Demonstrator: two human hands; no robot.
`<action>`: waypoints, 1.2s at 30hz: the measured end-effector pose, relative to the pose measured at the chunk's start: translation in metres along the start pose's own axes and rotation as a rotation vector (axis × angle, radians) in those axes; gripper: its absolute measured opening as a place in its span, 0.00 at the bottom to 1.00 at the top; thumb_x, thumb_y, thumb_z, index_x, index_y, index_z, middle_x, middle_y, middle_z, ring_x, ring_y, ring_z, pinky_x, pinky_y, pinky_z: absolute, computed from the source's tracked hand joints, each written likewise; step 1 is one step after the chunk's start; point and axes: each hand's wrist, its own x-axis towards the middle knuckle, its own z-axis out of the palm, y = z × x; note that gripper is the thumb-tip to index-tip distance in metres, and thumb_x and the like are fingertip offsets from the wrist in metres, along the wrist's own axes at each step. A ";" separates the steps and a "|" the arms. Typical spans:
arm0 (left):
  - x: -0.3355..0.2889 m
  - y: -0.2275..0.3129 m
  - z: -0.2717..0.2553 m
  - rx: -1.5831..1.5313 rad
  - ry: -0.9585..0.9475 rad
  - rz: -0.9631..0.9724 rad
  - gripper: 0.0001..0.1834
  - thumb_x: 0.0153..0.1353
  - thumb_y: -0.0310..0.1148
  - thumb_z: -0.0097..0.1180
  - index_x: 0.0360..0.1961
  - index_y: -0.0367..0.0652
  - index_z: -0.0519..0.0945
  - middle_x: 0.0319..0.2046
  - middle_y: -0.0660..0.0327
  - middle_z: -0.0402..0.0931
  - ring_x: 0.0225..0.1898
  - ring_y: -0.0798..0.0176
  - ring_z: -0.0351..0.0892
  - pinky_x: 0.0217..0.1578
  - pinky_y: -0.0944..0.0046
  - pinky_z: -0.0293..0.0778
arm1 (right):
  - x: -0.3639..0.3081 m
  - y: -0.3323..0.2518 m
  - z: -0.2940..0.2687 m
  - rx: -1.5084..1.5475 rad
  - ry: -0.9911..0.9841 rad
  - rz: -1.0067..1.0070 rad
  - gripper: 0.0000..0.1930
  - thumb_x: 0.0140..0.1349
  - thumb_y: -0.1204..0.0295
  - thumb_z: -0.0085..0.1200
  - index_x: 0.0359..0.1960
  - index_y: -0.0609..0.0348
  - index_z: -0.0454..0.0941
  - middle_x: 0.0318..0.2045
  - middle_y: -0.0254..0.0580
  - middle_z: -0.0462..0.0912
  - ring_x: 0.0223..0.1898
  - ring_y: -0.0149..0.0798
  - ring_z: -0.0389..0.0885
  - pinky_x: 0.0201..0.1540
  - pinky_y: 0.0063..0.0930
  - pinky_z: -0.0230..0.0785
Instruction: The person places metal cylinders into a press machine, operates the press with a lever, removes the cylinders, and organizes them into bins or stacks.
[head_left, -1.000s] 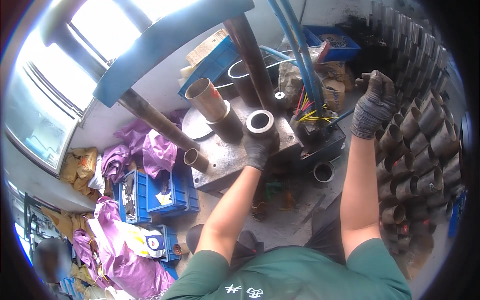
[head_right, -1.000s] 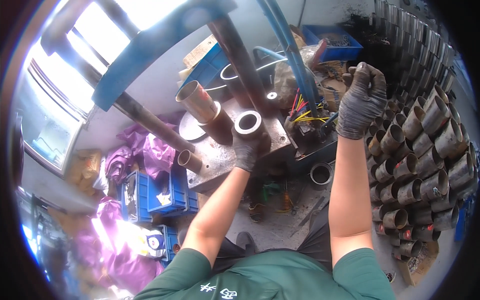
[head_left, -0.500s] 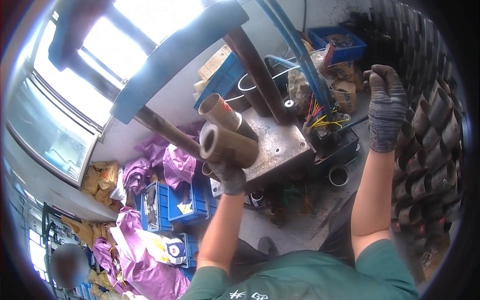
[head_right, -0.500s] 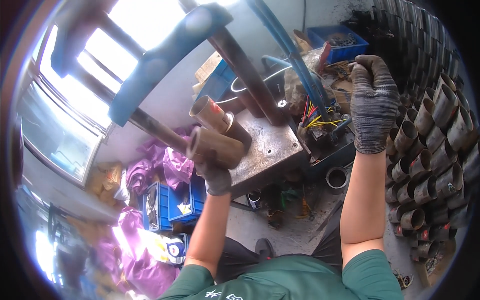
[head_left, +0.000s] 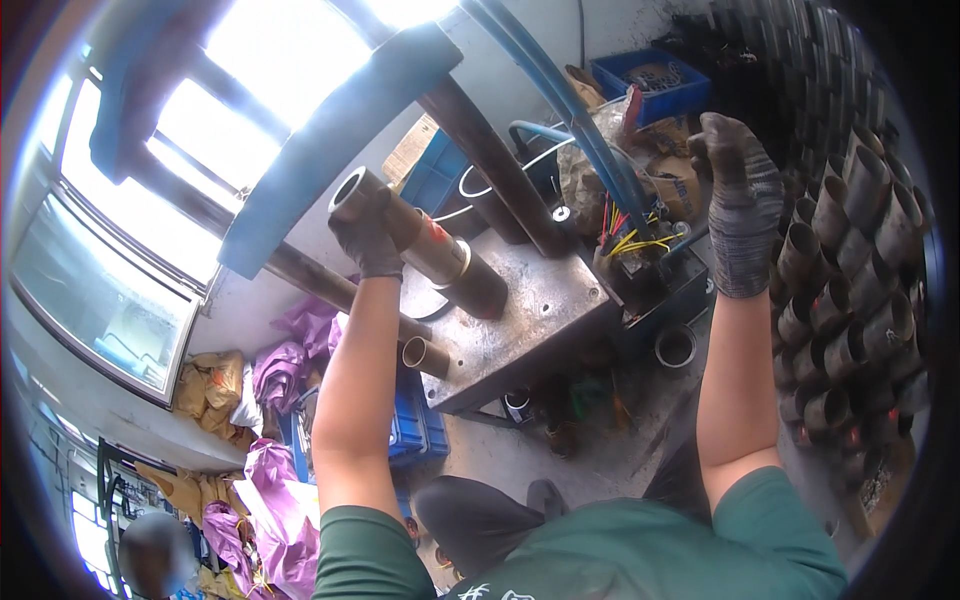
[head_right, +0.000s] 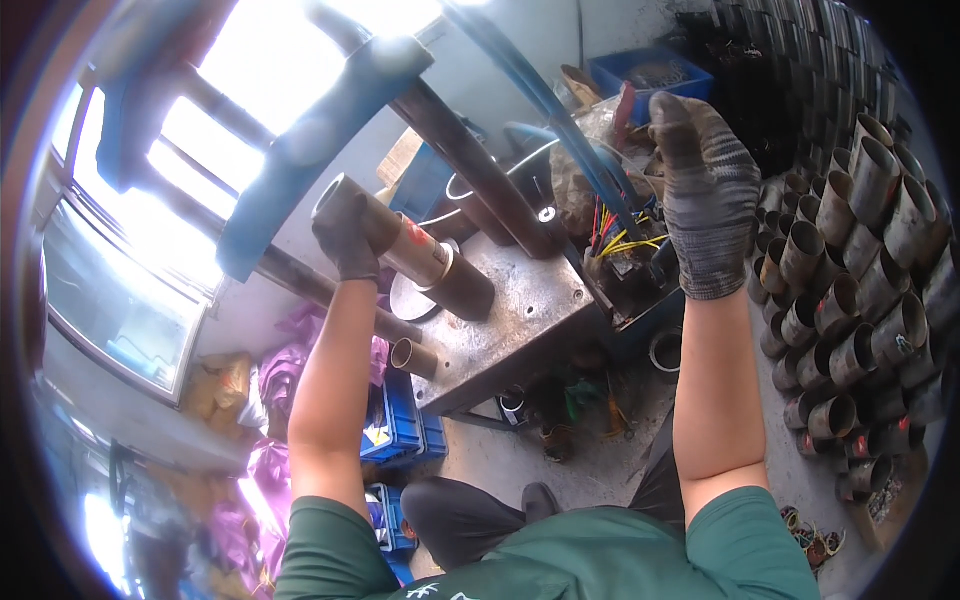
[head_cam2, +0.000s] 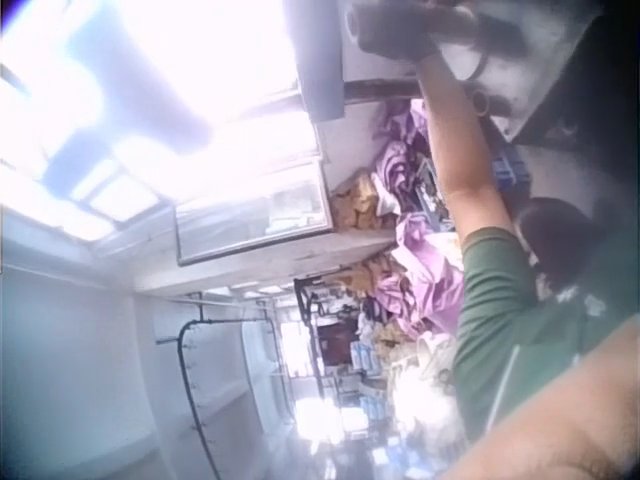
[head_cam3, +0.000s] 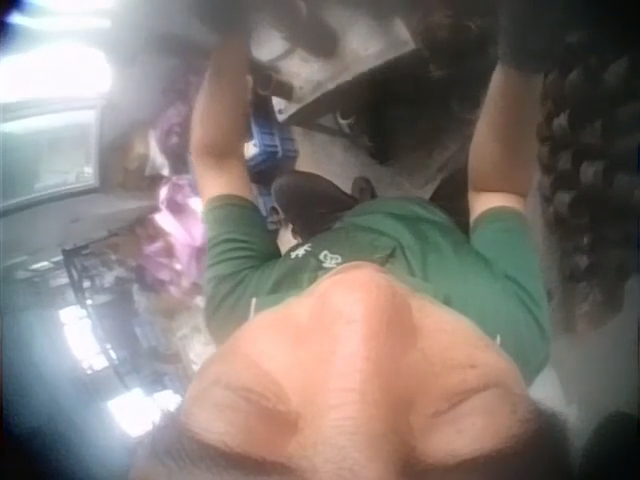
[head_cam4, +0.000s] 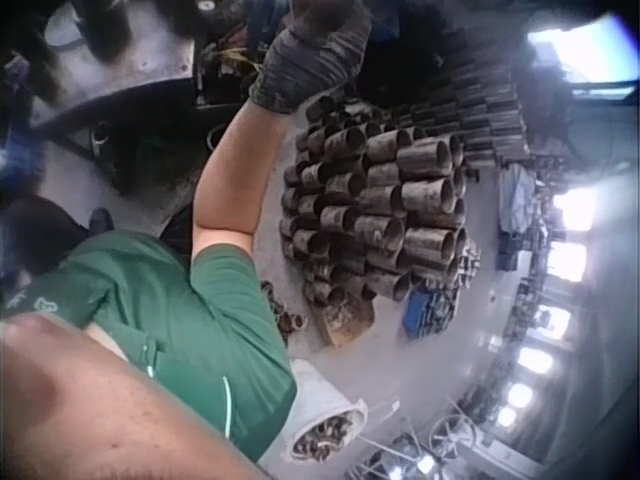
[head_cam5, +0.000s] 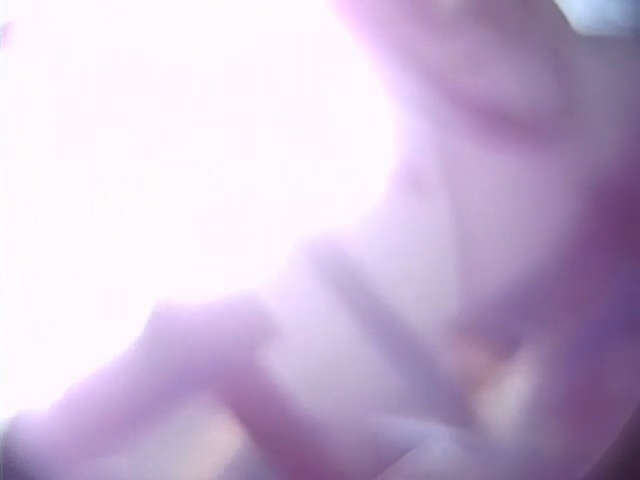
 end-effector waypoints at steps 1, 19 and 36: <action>-0.005 0.010 0.007 0.109 0.045 -0.033 0.37 0.44 0.31 0.82 0.56 0.36 0.77 0.47 0.58 0.82 0.47 0.58 0.84 0.56 0.58 0.80 | -0.001 0.003 -0.001 -0.056 0.015 -0.032 0.16 0.76 0.60 0.59 0.52 0.59 0.87 0.38 0.39 0.89 0.42 0.31 0.86 0.51 0.28 0.78; -0.040 -0.052 -0.016 0.352 0.007 -0.023 0.29 0.53 0.32 0.79 0.56 0.37 0.84 0.47 0.57 0.87 0.48 0.59 0.86 0.53 0.60 0.81 | 0.009 0.012 -0.008 -0.168 -0.001 -0.011 0.10 0.76 0.66 0.59 0.49 0.57 0.86 0.41 0.37 0.89 0.41 0.28 0.83 0.52 0.25 0.77; -0.241 -0.054 -0.132 0.998 0.417 -0.419 0.51 0.42 0.43 0.84 0.66 0.30 0.75 0.61 0.45 0.79 0.61 0.48 0.80 0.65 0.51 0.72 | 0.013 0.024 -0.016 -0.228 -0.060 -0.128 0.43 0.70 0.52 0.65 0.79 0.56 0.58 0.55 0.50 0.86 0.59 0.42 0.84 0.68 0.43 0.76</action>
